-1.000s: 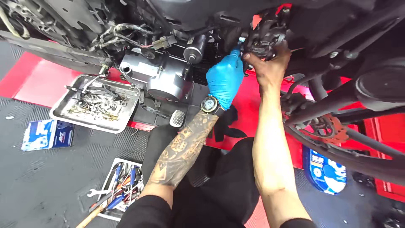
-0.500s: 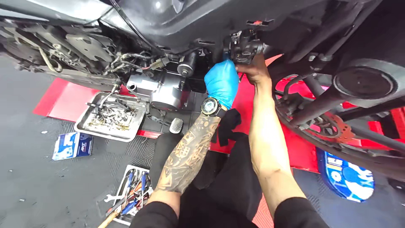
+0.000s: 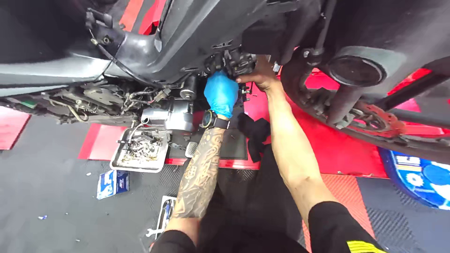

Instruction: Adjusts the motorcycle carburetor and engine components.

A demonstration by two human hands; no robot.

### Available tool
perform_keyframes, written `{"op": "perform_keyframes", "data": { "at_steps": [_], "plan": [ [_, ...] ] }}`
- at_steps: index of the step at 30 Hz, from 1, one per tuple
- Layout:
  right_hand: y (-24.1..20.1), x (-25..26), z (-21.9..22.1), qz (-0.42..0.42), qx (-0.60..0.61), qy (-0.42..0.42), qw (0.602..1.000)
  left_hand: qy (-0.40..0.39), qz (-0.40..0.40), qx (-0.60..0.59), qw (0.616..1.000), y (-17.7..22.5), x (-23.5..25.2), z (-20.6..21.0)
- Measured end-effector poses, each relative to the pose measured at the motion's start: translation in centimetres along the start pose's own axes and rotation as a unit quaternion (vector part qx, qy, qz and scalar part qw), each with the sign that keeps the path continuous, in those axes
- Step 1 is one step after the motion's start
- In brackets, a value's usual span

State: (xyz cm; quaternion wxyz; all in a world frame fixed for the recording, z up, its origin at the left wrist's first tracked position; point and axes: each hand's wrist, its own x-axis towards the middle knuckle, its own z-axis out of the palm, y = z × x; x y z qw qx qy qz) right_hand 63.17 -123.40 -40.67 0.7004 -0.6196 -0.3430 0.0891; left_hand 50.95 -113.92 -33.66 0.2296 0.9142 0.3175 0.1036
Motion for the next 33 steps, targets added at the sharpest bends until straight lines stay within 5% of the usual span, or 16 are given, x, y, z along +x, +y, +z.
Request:
{"op": "perform_keyframes", "data": {
  "at_steps": [6, 12, 16, 24, 33],
  "plan": [
    [-0.4, -0.1, 0.0, -0.034, 0.040, -0.021, 0.998, 0.070, 0.009, 0.040, 0.997, 0.2, -0.6, 1.4],
    [-0.6, -0.2, -0.2, -0.010, 0.004, -0.007, 1.000, 0.120, 0.040, -0.104, 0.986, -1.3, -0.2, 2.2],
    [-0.7, -0.3, -0.5, -0.049, 0.027, -0.003, 0.998, 0.111, 0.060, -0.230, 0.965, -2.4, -1.2, 1.5],
    [-0.7, -0.5, -0.2, -0.041, 0.032, -0.008, 0.999, -0.065, 0.042, -0.427, 0.901, -6.8, -4.1, -2.2],
    [-1.4, -1.3, -0.1, 0.003, -0.065, 0.059, 0.996, 0.021, 0.061, -0.369, 0.927, -5.4, -4.6, -2.7]
  ]
}}
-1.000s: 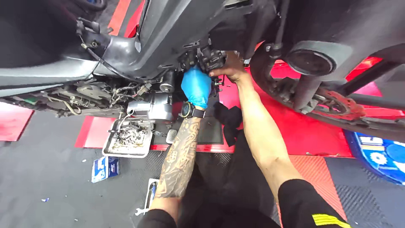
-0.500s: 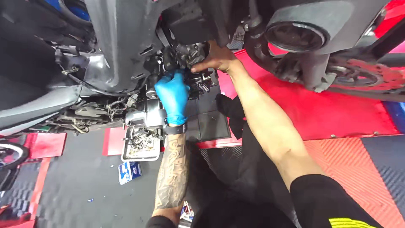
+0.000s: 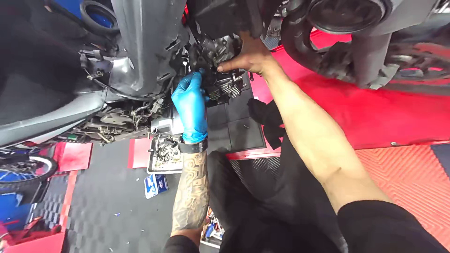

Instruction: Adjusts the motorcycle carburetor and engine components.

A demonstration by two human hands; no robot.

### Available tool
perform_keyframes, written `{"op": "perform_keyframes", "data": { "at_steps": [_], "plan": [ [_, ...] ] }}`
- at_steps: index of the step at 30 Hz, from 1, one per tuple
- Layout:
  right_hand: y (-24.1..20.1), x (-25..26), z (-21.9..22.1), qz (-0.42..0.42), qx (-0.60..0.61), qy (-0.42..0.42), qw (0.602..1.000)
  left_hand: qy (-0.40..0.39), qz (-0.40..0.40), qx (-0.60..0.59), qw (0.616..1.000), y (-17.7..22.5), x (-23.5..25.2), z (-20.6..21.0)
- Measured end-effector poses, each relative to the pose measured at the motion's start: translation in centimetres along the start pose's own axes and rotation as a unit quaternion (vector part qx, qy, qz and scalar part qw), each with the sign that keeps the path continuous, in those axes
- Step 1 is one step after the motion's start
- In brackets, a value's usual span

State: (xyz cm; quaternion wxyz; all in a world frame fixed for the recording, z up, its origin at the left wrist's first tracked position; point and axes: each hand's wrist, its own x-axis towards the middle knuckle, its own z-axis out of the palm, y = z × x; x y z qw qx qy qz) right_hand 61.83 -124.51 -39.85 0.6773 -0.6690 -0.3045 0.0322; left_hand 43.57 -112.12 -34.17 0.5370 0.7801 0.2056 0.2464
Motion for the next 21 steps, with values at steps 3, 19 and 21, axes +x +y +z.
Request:
{"op": "perform_keyframes", "data": {
  "at_steps": [3, 19, 21],
  "plan": [
    [0.3, -0.2, 0.1, 0.031, -0.068, 0.033, 0.997, 0.009, -0.017, -0.029, 0.999, -0.3, -0.1, 0.3],
    [-2.1, -4.2, 4.5, 0.009, -0.331, 0.228, 0.915, 0.224, 0.219, 0.305, 0.899, -1.0, 2.4, 2.3],
    [-2.3, -4.0, 4.5, -0.001, -0.337, 0.229, 0.913, 0.247, 0.274, 0.271, 0.889, -1.6, 2.7, 2.8]
  ]
}}
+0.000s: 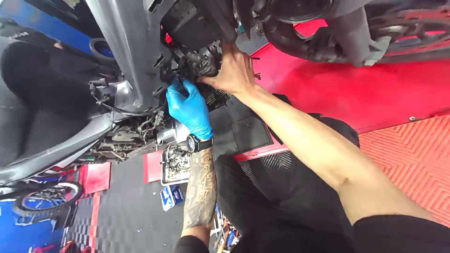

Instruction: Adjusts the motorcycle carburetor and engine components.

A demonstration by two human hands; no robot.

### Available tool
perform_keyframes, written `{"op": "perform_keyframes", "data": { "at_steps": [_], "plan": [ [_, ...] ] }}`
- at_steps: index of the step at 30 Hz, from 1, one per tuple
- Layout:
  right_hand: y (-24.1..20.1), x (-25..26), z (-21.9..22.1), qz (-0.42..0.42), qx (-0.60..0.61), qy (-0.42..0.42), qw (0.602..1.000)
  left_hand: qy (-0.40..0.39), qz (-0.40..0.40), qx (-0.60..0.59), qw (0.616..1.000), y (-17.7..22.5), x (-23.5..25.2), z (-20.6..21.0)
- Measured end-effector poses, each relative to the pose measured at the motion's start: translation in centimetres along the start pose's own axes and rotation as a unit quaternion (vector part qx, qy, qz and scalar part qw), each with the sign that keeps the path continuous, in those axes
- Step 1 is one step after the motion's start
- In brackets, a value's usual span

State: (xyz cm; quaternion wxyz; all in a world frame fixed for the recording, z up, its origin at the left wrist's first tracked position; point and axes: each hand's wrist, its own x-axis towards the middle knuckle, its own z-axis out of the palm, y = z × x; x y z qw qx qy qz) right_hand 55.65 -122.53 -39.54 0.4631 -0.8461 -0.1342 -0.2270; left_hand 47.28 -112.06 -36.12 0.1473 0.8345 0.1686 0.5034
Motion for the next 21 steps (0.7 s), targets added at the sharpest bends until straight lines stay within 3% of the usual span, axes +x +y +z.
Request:
{"op": "perform_keyframes", "data": {
  "at_steps": [6, 12, 16, 21],
  "plan": [
    [1.1, 1.5, -1.0, -0.092, -0.066, -0.020, 0.993, 0.050, 0.045, -0.011, 0.998, 0.5, -0.3, 0.7],
    [1.6, 2.3, -1.5, -0.110, -0.062, -0.047, 0.991, 0.066, 0.051, -0.004, 0.997, 0.4, -0.8, -0.1],
    [2.2, 2.3, -1.1, -0.131, -0.043, -0.032, 0.990, 0.055, 0.028, -0.063, 0.996, 0.0, -1.4, -0.2],
    [2.2, 2.0, -0.6, -0.127, -0.029, -0.014, 0.991, 0.062, 0.044, -0.054, 0.996, 0.5, 0.1, 1.4]
  ]
}}
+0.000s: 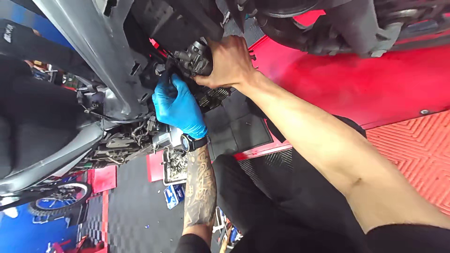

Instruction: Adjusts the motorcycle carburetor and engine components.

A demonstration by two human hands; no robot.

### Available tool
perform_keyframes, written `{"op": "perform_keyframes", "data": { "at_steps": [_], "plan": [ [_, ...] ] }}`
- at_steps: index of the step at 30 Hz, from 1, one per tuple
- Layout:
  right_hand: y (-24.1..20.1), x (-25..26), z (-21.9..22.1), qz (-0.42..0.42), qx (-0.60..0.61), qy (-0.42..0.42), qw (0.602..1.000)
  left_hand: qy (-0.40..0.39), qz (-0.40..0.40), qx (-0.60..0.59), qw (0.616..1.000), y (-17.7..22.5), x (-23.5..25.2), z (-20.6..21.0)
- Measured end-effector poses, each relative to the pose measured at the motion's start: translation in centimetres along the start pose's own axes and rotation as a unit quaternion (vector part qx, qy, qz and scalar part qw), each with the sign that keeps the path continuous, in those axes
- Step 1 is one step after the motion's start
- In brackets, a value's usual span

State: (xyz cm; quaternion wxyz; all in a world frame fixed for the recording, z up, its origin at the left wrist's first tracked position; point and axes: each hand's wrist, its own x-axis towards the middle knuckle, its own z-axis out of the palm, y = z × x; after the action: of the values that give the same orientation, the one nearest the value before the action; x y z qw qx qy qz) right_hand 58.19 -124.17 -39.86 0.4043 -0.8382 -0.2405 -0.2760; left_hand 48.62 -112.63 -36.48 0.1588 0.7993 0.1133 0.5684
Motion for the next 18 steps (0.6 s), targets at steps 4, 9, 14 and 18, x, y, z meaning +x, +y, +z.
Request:
{"op": "perform_keyframes", "data": {
  "at_steps": [4, 9, 14, 18],
  "plan": [
    [-0.1, -0.4, 0.9, -0.003, 0.016, 0.059, 0.998, 0.013, -0.008, 0.013, 1.000, -0.4, 0.0, 1.3],
    [-1.2, -0.7, 2.0, 0.035, 0.036, 0.081, 0.995, -0.016, -0.104, -0.101, 0.989, -0.1, -0.2, 1.1],
    [-1.3, -0.9, 3.1, 0.040, 0.052, 0.126, 0.990, -0.056, -0.177, -0.183, 0.965, 0.2, -0.6, 0.6],
    [-1.4, -0.9, 3.4, 0.042, 0.061, 0.137, 0.988, -0.073, -0.186, -0.176, 0.964, 0.1, -0.4, 0.3]
  ]
}}
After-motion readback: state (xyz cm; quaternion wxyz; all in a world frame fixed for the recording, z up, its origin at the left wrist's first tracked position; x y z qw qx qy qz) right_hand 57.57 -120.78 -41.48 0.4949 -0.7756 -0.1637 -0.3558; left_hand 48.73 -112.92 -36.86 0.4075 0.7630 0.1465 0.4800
